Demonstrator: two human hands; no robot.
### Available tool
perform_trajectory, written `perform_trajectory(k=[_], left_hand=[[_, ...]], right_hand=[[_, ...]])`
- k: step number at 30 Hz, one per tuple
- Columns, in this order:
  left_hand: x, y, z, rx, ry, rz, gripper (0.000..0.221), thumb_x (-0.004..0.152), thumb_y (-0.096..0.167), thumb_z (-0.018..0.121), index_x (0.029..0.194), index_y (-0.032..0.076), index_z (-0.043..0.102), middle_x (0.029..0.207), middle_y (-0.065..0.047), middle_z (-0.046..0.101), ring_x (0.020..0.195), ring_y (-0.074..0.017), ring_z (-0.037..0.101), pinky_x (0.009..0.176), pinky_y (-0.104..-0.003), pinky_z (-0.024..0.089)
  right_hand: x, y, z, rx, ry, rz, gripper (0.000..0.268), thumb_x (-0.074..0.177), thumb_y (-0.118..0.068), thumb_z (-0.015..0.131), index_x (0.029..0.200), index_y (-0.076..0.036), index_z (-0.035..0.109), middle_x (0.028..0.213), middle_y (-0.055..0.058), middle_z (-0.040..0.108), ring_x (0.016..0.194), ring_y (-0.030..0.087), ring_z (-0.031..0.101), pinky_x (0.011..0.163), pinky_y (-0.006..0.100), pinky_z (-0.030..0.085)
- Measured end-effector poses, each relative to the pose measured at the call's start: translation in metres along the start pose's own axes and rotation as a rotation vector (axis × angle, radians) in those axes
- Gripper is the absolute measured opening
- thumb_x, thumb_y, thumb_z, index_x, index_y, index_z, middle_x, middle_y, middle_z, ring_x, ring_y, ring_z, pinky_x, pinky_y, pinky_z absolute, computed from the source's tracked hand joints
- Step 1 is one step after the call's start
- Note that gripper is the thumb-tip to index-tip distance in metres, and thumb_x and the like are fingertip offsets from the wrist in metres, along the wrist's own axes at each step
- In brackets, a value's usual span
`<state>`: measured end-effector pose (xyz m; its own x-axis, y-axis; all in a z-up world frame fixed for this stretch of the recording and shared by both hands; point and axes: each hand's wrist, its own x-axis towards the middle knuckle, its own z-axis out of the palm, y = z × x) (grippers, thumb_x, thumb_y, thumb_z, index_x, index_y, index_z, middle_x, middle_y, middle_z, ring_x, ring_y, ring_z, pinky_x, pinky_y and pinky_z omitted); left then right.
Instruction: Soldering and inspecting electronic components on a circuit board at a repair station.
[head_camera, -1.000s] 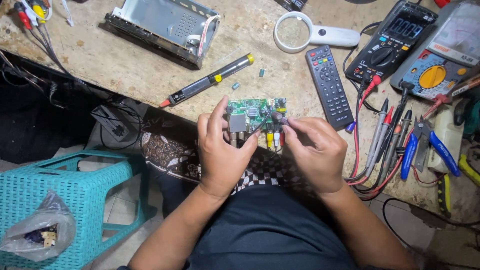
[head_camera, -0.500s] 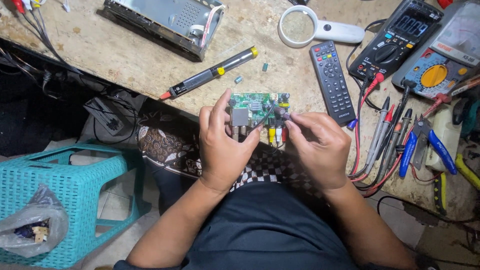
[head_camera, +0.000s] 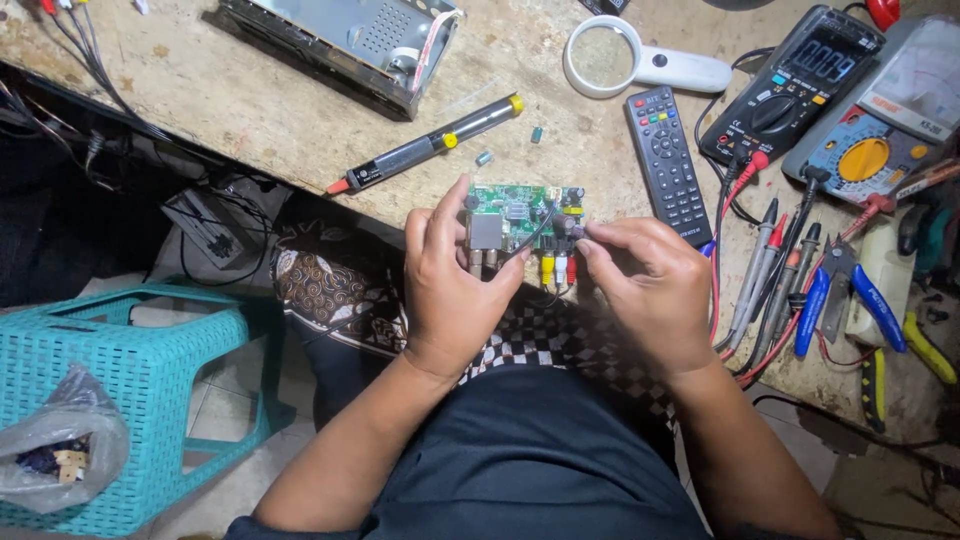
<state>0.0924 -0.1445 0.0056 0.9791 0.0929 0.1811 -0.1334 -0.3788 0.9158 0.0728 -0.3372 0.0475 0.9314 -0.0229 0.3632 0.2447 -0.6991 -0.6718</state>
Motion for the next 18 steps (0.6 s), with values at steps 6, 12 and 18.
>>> perform_trajectory(k=[6, 12, 18], left_hand=[[-0.001, 0.001, 0.001, -0.001, 0.005, -0.003, 0.087, 0.066, 0.009, 0.094, 0.144, 0.005, 0.055, 0.098, -0.008, 0.049, 0.070, -0.0239, 0.060, 0.064, -0.035, 0.053], [-0.002, 0.003, 0.001, -0.016, 0.004, 0.009, 0.086, 0.067, 0.008, 0.094, 0.144, 0.005, 0.055, 0.098, -0.009, 0.048, 0.073, -0.0263, 0.060, 0.067, -0.036, 0.054], [-0.010, -0.011, -0.004, 0.026, 0.065, 0.020, 0.087, 0.066, 0.012, 0.097, 0.143, 0.006, 0.057, 0.098, -0.009, 0.050, 0.081, -0.0271, 0.059, 0.072, -0.037, 0.054]], right_hand=[[-0.001, -0.001, 0.002, -0.038, 0.024, 0.000, 0.013, 0.087, 0.000, 0.085, 0.100, -0.001, 0.081, 0.085, 0.013, 0.076, 0.077, 0.029, 0.075, 0.064, 0.033, 0.057], [0.000, -0.001, 0.000, -0.044, -0.006, 0.021, 0.013, 0.087, -0.002, 0.085, 0.099, -0.003, 0.082, 0.085, 0.011, 0.077, 0.079, 0.028, 0.076, 0.066, 0.033, 0.058], [-0.009, 0.000, 0.010, 0.032, 0.058, 0.041, 0.016, 0.084, -0.002, 0.087, 0.098, -0.004, 0.081, 0.087, 0.012, 0.078, 0.081, 0.028, 0.076, 0.069, 0.033, 0.059]])
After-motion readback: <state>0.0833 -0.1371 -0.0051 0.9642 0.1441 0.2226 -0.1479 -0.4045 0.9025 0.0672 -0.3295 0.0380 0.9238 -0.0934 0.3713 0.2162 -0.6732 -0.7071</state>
